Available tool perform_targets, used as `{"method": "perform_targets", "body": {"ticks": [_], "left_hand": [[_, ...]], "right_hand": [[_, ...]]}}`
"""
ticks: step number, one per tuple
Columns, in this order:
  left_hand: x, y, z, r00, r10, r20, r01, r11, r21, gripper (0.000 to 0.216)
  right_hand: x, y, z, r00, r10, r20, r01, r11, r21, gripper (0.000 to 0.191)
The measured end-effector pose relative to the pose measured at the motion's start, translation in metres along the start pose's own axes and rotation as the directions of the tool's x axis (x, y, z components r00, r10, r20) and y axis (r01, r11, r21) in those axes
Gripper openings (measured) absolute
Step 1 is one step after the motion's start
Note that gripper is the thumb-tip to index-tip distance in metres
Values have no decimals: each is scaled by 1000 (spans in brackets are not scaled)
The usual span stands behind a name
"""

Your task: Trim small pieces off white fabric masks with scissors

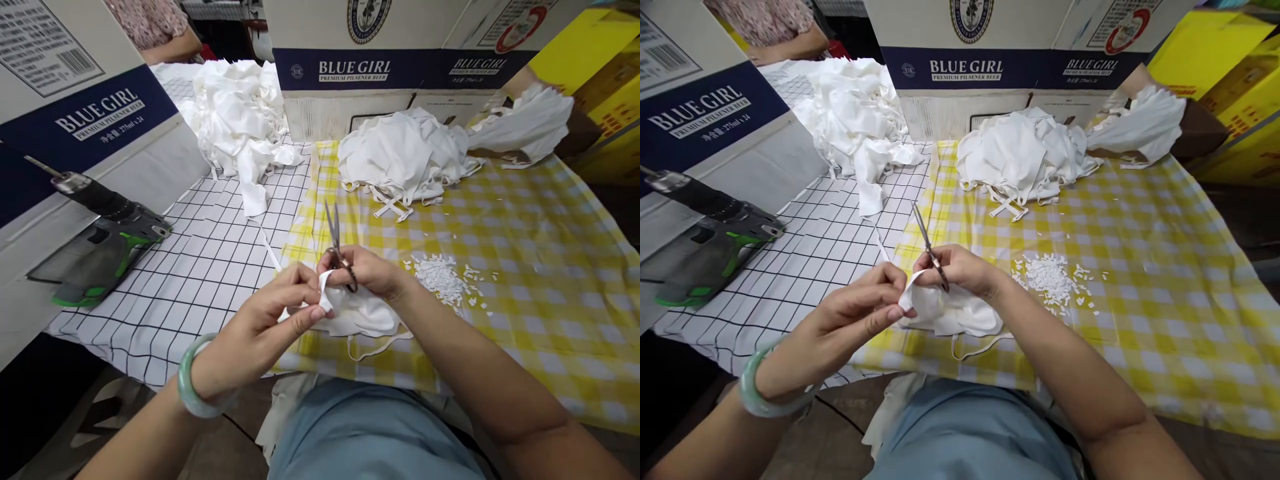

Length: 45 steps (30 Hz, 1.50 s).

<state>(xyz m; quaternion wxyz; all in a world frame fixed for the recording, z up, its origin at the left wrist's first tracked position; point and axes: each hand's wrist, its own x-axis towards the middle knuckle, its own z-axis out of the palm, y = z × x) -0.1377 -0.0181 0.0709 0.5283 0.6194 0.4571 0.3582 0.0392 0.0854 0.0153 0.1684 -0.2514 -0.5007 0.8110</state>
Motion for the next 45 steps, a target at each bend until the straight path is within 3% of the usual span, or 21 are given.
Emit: {"method": "perform_targets", "body": {"ticks": [2,5,7,9,11,13,18,28,45], "left_hand": [[3,-3,11,970,153,-190,-160,987,-20,16],[10,-16,29,923,97,-372,-202,945,-256,21],[15,-27,40,890,3,-456,-182,919,-349,21],[19,-35,49,864,-40,-502,-150,931,-333,21],[21,-39,58,861,-41,-507,-113,956,-269,22],[23,-40,65,871,-19,-490,-96,973,-209,24],[28,-38,76,890,72,-451,-136,984,-112,26],[33,-39,82,899,137,-416,-160,987,-22,18],[33,-45,85,909,144,-391,-186,980,-73,17]], "right_hand": [[5,15,11,1000,8,2,-8,996,92,36],[1,29,18,1000,-7,-10,8,992,123,43],[-11,29,15,991,-19,-130,17,1000,-14,42],[-30,23,7,952,-84,-293,-7,956,-295,38],[-51,15,1,918,-183,-351,-58,815,-576,37],[-68,8,-1,929,-215,-300,-85,667,-740,41],[-88,9,-5,947,-202,-251,-129,477,-870,50],[-89,15,-8,947,-219,-235,-112,460,-881,48],[-86,19,-10,939,-250,-238,-90,491,-867,49]]}}
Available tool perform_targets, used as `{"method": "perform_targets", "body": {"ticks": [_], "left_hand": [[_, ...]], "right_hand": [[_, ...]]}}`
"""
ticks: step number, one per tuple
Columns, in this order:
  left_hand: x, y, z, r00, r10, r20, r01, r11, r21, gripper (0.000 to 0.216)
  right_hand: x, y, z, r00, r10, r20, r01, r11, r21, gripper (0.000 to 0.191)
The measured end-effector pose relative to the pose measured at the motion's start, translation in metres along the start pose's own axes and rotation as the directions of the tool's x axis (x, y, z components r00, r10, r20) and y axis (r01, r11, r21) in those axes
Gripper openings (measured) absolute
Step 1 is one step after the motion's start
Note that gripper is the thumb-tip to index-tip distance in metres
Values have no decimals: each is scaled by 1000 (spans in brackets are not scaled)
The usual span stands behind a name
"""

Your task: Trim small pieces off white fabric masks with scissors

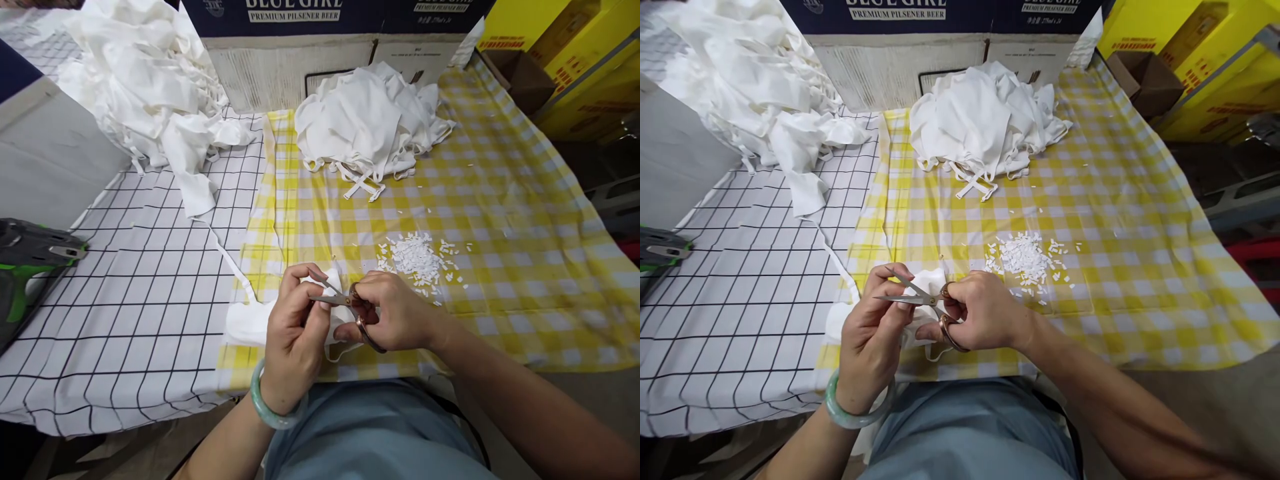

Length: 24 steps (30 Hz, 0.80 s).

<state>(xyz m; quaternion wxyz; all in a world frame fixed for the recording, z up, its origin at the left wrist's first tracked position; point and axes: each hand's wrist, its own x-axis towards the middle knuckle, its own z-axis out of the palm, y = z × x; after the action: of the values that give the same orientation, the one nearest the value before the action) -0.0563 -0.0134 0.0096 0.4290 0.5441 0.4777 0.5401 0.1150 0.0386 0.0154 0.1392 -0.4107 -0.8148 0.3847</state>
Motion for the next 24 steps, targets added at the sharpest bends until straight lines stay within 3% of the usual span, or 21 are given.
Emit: {"method": "perform_targets", "body": {"ticks": [11,17,21,24], "left_hand": [[6,2,8,999,25,37,-27,998,65,18],[14,3,22,990,5,143,-15,998,68,20],[20,-3,39,972,-24,234,9,998,67,20],[23,-4,43,961,-78,267,67,997,50,22]], "right_hand": [[-8,8,1,997,71,-5,-71,997,-9,53],[-32,20,-3,962,272,-6,-270,956,116,52],[-44,26,-2,935,348,-64,-335,929,161,49],[-48,33,-3,888,447,-109,-407,873,268,50]]}}
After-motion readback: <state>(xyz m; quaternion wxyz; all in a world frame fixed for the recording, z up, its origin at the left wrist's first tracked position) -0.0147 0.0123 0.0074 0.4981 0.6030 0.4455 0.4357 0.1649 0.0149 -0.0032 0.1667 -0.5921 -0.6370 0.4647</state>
